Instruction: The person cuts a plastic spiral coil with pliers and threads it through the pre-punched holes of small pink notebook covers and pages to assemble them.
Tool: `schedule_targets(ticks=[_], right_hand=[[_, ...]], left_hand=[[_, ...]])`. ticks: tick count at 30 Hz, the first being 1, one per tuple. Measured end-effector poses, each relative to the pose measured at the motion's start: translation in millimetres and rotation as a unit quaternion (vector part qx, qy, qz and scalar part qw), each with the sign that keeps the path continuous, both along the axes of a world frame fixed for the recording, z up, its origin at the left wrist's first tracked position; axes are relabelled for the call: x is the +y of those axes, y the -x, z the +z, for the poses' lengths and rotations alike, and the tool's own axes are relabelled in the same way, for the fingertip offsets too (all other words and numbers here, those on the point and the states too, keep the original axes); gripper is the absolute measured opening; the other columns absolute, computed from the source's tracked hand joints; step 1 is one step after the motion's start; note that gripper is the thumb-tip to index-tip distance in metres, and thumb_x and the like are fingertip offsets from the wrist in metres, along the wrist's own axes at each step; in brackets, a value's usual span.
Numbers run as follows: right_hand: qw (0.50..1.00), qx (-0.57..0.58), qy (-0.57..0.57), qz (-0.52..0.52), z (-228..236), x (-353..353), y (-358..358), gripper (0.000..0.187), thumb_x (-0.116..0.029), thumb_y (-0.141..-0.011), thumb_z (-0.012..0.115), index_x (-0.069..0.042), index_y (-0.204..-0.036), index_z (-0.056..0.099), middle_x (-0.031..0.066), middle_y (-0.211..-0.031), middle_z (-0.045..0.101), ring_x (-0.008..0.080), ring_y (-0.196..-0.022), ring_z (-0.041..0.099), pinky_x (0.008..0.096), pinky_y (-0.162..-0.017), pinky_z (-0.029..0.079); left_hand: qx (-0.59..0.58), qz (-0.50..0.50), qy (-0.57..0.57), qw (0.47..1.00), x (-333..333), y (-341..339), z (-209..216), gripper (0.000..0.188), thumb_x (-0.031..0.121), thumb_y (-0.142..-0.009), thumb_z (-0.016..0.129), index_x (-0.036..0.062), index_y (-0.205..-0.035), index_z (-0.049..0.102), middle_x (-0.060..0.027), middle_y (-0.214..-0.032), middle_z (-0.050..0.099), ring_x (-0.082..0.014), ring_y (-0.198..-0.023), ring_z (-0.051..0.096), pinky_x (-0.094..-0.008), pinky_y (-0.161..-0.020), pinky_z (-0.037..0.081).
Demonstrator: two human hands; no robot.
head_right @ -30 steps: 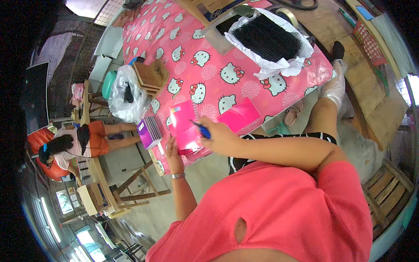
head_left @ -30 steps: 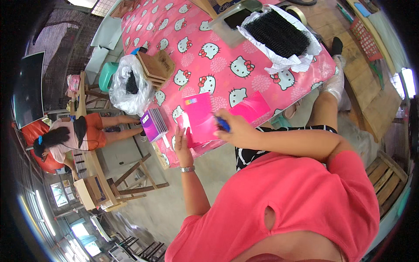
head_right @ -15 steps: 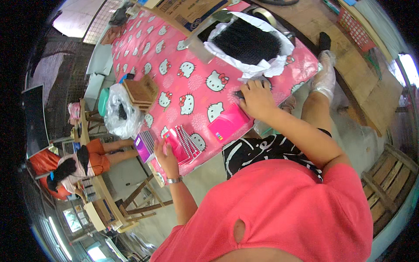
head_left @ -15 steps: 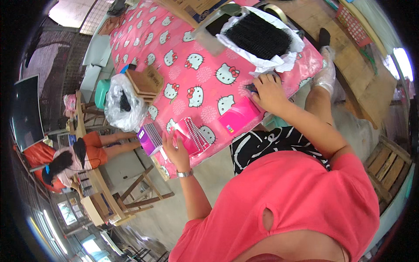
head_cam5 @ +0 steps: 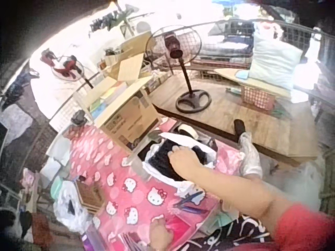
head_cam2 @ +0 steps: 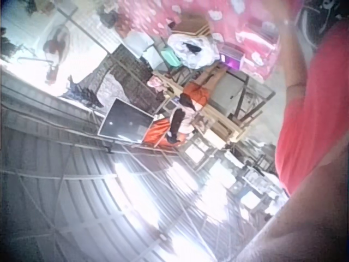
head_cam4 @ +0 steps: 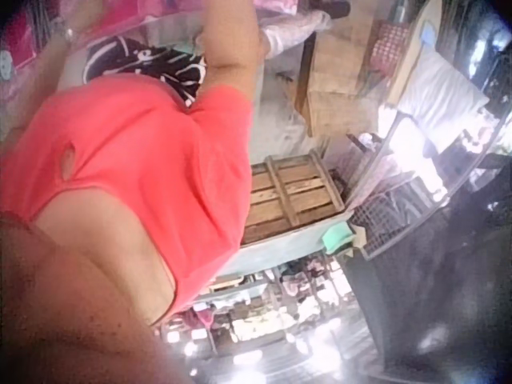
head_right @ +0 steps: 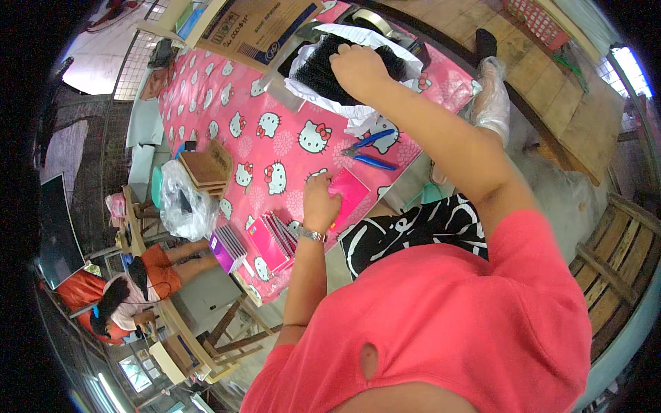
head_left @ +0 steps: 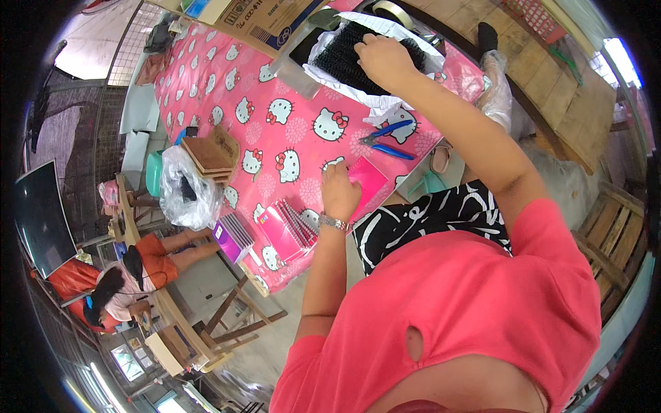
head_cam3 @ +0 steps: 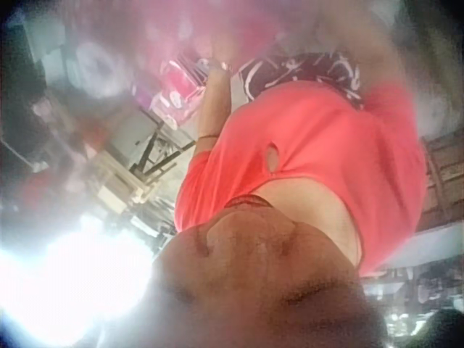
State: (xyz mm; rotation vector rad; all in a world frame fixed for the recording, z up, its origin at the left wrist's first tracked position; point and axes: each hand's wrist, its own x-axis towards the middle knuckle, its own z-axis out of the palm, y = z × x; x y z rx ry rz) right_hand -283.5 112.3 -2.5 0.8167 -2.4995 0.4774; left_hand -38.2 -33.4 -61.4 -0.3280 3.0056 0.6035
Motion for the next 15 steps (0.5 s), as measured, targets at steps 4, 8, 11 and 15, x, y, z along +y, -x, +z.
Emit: schedule_targets(ticks=[4,8,11,15], right_hand=[[1.0,-0.004,-0.019,0.003,-0.9,-11.3,3.0,0.014,-0.013,-0.082,0.057,-0.004,-0.085,0.067,0.0121,-0.089,0.066,0.0282,-0.084,0.067,0.0408,-0.071,0.055],[0.99,-0.091,0.108,0.02,14.7,-12.0,2.9,0.015,-0.016,-0.08,0.063,-0.006,-0.09,0.067,0.0135,-0.089,0.066,0.0326,-0.082,0.067,0.0423,-0.072,0.055],[0.967,-0.036,0.242,0.072,16.1,3.6,19.1,0.023,-0.015,-0.081,0.063,-0.009,-0.102,0.067,0.0156,-0.098,0.062,0.0348,-0.084,0.064,0.0426,-0.076,0.054],[0.947,-0.057,0.252,0.193,37.4,24.1,-28.7,0.031,-0.01,-0.082,0.059,-0.01,-0.113,0.065,0.0143,-0.103,0.057,0.0336,-0.087,0.063,0.0413,-0.076,0.053]], left_hand=[[-0.029,-0.009,-0.03,0.999,-11.8,13.0,-4.6,0.037,0.011,-0.069,0.071,0.004,-0.105,0.062,-0.0171,-0.107,0.06,-0.0366,-0.108,0.053,-0.0452,-0.095,0.043],[-0.046,-0.002,-0.042,0.998,-16.0,9.8,-9.8,0.041,0.012,-0.066,0.073,0.0036,-0.103,0.061,-0.0165,-0.099,0.062,-0.0357,-0.099,0.057,-0.0445,-0.089,0.046],[-0.025,0.008,-0.031,0.999,-3.3,12.6,-6.5,0.041,0.013,-0.066,0.073,0.0058,-0.105,0.06,-0.0168,-0.101,0.062,-0.0354,-0.101,0.057,-0.0459,-0.088,0.046],[-0.116,0.077,-0.083,0.987,1.4,13.8,9.5,0.044,0.017,-0.07,0.073,0.0098,-0.111,0.058,-0.0165,-0.11,0.06,-0.0352,-0.114,0.051,-0.0496,-0.093,0.043]])
